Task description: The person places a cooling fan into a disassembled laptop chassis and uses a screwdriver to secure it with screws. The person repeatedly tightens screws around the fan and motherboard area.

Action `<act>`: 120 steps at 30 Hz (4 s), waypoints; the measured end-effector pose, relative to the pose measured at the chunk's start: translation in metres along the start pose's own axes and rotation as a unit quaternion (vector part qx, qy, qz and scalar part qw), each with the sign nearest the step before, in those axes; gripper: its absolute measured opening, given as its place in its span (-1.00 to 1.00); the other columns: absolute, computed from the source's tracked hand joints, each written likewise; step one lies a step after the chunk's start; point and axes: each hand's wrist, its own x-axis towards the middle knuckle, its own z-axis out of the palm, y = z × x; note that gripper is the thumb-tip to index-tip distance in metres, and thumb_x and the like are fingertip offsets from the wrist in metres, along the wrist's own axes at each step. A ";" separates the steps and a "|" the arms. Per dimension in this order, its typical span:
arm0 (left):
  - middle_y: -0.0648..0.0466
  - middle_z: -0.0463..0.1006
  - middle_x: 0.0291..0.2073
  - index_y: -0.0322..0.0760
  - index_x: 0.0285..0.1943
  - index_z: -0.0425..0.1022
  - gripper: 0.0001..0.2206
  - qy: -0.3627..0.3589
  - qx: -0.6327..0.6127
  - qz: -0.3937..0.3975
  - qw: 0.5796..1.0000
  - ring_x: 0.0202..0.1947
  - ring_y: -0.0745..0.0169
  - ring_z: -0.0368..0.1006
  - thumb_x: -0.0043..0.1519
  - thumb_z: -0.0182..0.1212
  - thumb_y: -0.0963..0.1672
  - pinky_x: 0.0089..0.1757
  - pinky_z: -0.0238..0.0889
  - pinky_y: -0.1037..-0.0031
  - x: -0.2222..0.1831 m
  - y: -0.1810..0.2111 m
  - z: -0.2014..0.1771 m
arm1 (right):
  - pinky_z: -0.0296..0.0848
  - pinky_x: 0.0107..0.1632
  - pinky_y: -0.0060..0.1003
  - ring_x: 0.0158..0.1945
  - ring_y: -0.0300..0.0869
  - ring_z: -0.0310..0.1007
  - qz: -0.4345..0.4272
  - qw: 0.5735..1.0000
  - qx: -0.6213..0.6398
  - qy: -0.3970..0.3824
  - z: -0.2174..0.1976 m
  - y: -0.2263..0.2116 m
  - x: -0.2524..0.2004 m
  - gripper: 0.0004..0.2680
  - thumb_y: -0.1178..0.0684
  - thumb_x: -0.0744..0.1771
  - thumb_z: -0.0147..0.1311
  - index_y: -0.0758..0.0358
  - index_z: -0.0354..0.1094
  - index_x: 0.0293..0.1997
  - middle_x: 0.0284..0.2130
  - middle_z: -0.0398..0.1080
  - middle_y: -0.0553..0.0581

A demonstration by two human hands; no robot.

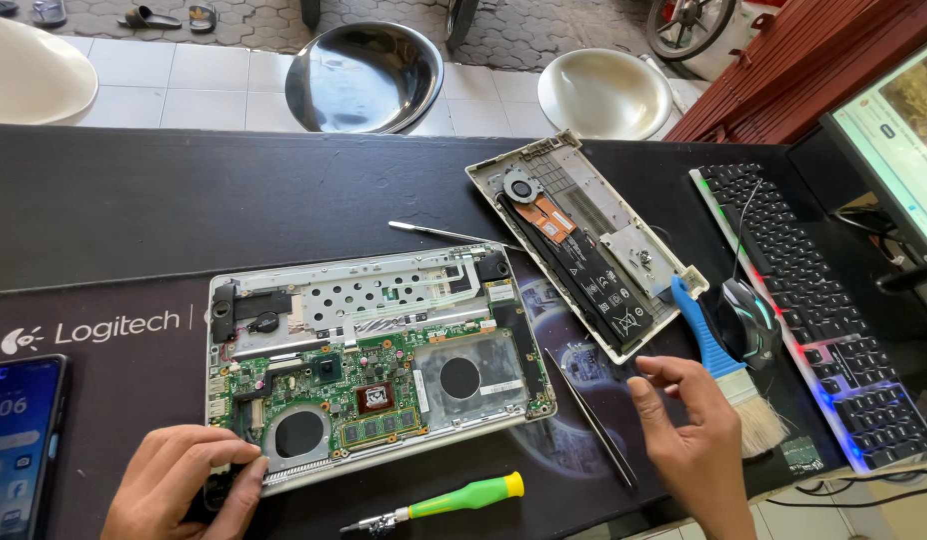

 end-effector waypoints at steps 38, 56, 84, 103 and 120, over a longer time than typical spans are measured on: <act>0.10 0.61 -0.41 -0.16 -0.31 0.61 -0.94 -0.058 0.001 0.008 0.998 -0.26 0.01 0.59 0.08 0.38 -0.17 -0.17 0.47 0.29 0.006 0.005 -0.017 | 0.42 0.15 0.04 0.10 0.10 0.51 0.110 0.943 -0.202 -0.242 0.139 0.118 0.187 -0.55 -0.31 0.28 0.20 0.22 0.48 0.16 0.00 0.49 0.23; 0.12 0.62 -0.40 -0.13 -0.31 0.61 -0.93 -0.055 0.004 0.019 0.998 -0.28 0.05 0.58 0.06 0.39 -0.15 -0.18 0.46 0.31 0.008 0.006 -0.015 | 0.30 -0.39 -0.41 -0.44 -0.28 0.35 0.242 0.937 0.207 -0.142 0.135 0.119 0.182 -0.77 -0.13 0.25 0.26 0.19 0.52 -0.22 -0.51 0.40 0.10; 0.02 0.55 -0.17 -0.25 0.14 0.52 -0.45 -0.137 0.015 0.143 0.980 0.02 -0.04 0.41 -0.05 0.54 -0.06 -0.01 0.29 0.20 0.102 0.020 0.056 | 0.28 -0.44 -0.29 -0.56 -0.01 0.41 0.385 0.583 0.587 -0.408 0.158 0.024 0.081 -0.66 -0.10 0.40 -0.11 0.32 0.49 -0.42 -0.77 0.28 0.22; 0.04 0.60 -0.35 -0.24 -0.05 0.63 -0.54 -0.127 -0.001 0.112 0.986 -0.15 0.01 0.51 -0.10 0.55 0.00 -0.12 0.37 0.22 0.104 0.013 0.045 | 0.41 0.00 0.03 -0.11 0.09 0.50 -0.208 0.931 0.175 -0.243 0.107 -0.081 0.079 -0.45 0.03 0.10 0.52 0.23 0.45 0.20 -0.19 0.47 0.23; 0.09 0.50 -0.31 -0.08 -0.01 0.56 -0.65 -0.228 0.116 -0.023 0.966 -0.23 -0.03 0.45 0.08 0.41 0.03 -0.22 0.36 0.17 0.024 0.002 -0.021 | 0.50 -0.06 -0.07 -0.21 0.07 0.55 -0.209 0.918 0.144 -0.306 0.120 -0.070 0.066 -0.59 0.05 0.12 0.50 0.12 0.55 0.05 -0.33 0.45 0.13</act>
